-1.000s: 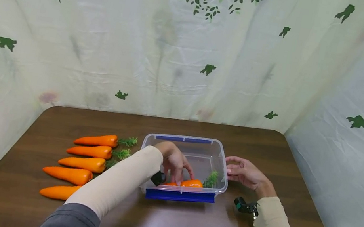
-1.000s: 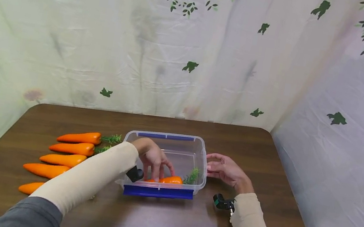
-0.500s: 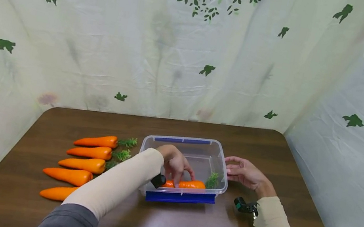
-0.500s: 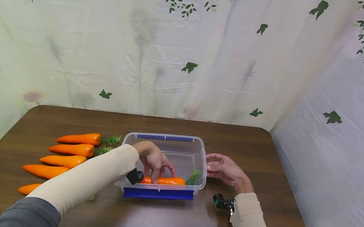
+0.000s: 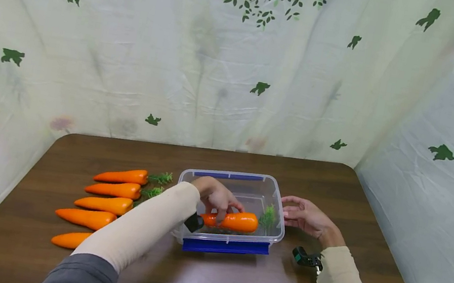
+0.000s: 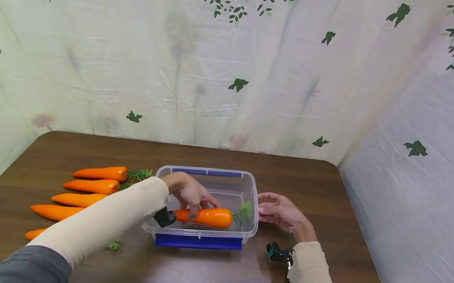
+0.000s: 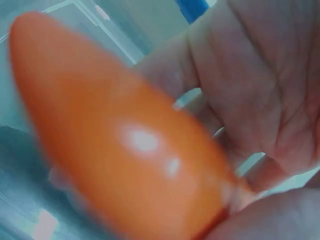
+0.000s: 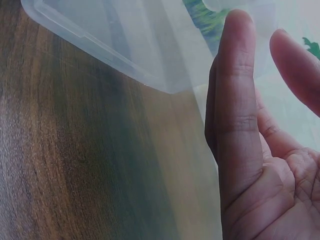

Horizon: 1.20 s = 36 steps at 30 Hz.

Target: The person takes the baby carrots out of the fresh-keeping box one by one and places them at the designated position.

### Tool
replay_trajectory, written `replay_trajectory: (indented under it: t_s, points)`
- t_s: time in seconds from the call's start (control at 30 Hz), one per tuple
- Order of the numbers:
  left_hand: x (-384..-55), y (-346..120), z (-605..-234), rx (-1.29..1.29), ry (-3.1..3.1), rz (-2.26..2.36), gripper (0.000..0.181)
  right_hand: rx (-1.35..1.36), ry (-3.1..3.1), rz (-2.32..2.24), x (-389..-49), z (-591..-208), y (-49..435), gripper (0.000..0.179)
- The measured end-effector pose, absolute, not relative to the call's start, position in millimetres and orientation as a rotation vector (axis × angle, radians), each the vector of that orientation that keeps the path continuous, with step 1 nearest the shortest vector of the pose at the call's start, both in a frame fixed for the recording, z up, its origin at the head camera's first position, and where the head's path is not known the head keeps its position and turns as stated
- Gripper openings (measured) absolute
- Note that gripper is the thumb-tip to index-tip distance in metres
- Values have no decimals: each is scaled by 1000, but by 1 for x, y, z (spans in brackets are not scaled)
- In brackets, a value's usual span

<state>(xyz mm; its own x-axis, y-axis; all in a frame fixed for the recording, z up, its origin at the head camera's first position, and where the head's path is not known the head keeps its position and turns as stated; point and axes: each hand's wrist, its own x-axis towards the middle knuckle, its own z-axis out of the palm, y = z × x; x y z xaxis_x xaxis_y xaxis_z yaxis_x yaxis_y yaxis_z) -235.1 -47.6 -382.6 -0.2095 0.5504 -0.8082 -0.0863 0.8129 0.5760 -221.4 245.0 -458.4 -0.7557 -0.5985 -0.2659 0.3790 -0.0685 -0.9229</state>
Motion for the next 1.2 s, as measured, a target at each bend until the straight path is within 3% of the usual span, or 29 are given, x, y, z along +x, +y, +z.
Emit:
replay_trajectory:
  t_s: [0.5,0.83,1.2]
  points:
    - [-235,-56,-366,656,1944,853,49,-237,1516,-1899,-222,-459,249,31]
    - [-235,-64,-351,706,2104,990,51,-277,1505,-1887,-220,-463,252,31]
    - [-240,-104,-331,721,2203,1168,48,-314,1494,-1891,-221,-463,249,31]
